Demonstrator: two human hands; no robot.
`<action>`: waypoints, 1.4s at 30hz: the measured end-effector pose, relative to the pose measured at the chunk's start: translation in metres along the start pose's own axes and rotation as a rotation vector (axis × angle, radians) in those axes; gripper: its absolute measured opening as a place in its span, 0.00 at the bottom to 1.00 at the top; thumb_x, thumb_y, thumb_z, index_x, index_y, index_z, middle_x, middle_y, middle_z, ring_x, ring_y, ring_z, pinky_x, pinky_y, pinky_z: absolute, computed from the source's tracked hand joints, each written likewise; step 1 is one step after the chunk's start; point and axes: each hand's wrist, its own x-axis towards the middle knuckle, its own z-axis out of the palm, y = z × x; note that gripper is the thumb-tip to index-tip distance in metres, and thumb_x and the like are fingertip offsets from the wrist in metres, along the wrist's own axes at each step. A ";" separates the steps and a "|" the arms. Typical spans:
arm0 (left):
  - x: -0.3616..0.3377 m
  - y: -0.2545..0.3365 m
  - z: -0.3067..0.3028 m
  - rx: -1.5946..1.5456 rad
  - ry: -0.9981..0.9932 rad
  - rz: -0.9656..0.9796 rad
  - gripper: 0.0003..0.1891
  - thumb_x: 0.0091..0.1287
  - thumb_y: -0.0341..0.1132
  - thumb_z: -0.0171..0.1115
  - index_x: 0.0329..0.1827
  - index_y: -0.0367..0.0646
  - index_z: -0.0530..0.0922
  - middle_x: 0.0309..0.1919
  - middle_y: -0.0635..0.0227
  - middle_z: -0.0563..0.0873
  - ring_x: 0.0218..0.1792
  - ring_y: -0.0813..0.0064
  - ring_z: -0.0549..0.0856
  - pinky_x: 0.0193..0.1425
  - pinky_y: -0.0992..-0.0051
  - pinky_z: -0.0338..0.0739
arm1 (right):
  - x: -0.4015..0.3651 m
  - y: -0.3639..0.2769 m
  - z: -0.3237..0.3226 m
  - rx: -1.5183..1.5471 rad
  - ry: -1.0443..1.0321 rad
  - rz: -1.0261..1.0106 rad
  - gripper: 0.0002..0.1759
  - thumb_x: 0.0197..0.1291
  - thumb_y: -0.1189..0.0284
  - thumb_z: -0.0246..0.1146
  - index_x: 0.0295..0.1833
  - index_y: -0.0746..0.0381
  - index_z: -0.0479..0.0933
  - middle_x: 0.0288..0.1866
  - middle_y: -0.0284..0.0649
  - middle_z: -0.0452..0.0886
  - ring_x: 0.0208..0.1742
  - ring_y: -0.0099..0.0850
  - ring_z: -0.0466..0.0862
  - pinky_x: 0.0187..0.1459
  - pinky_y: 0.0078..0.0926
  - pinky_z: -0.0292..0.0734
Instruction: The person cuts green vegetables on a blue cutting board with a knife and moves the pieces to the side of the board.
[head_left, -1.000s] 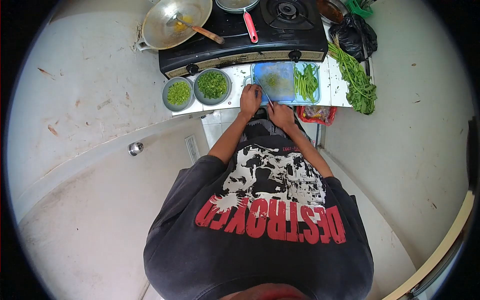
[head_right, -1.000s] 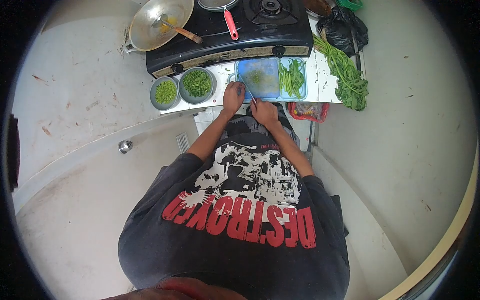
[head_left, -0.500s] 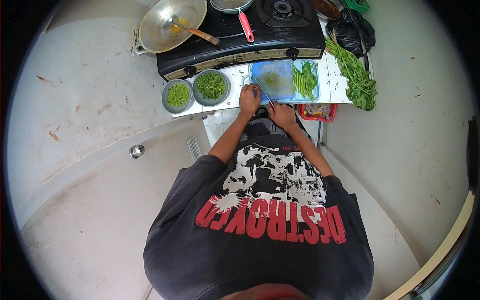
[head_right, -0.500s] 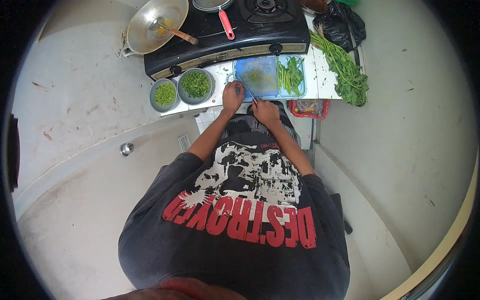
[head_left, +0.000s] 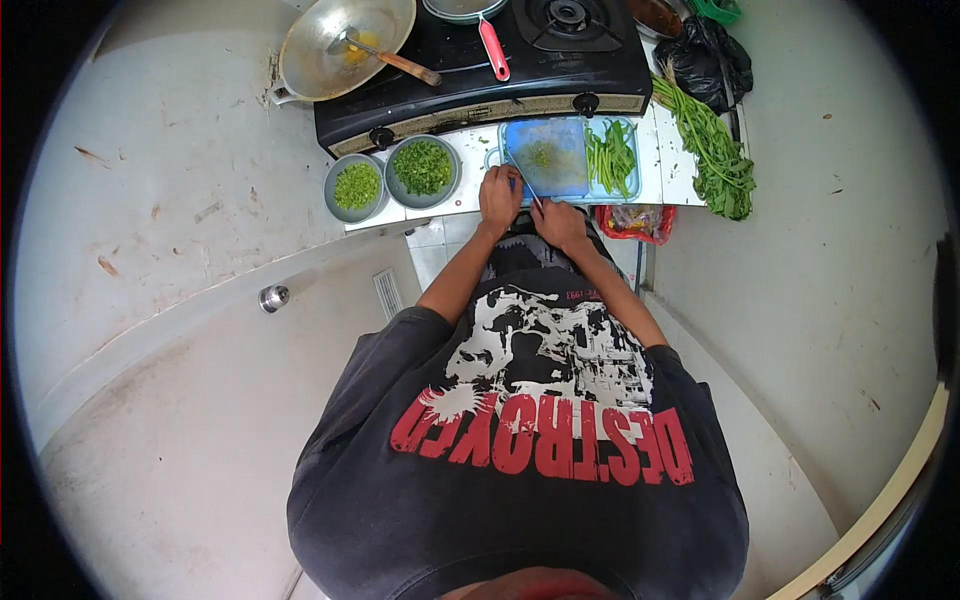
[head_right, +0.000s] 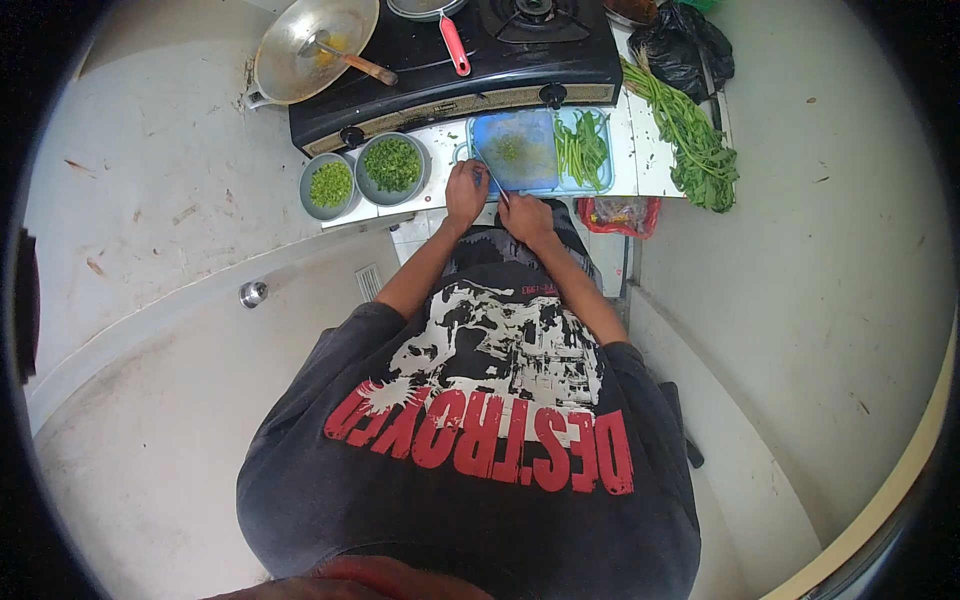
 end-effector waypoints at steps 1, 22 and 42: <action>0.000 0.001 -0.001 0.016 0.006 0.015 0.06 0.64 0.29 0.65 0.42 0.38 0.83 0.38 0.55 0.86 0.40 0.51 0.86 0.48 0.58 0.81 | 0.001 -0.002 -0.001 0.000 0.011 0.003 0.27 0.73 0.50 0.53 0.45 0.65 0.83 0.34 0.60 0.86 0.40 0.59 0.88 0.48 0.57 0.83; -0.005 0.008 -0.012 0.179 0.035 0.178 0.05 0.66 0.28 0.65 0.43 0.40 0.85 0.37 0.56 0.87 0.38 0.51 0.86 0.43 0.55 0.80 | -0.008 0.000 -0.009 0.011 -0.060 0.033 0.26 0.73 0.51 0.53 0.45 0.64 0.83 0.37 0.59 0.87 0.41 0.58 0.88 0.48 0.56 0.83; -0.003 0.006 -0.007 0.023 0.042 0.041 0.05 0.62 0.29 0.68 0.39 0.42 0.85 0.34 0.62 0.86 0.37 0.57 0.88 0.38 0.59 0.81 | -0.011 0.009 -0.004 0.026 -0.004 0.076 0.25 0.73 0.51 0.53 0.47 0.63 0.83 0.38 0.60 0.86 0.43 0.57 0.88 0.50 0.55 0.82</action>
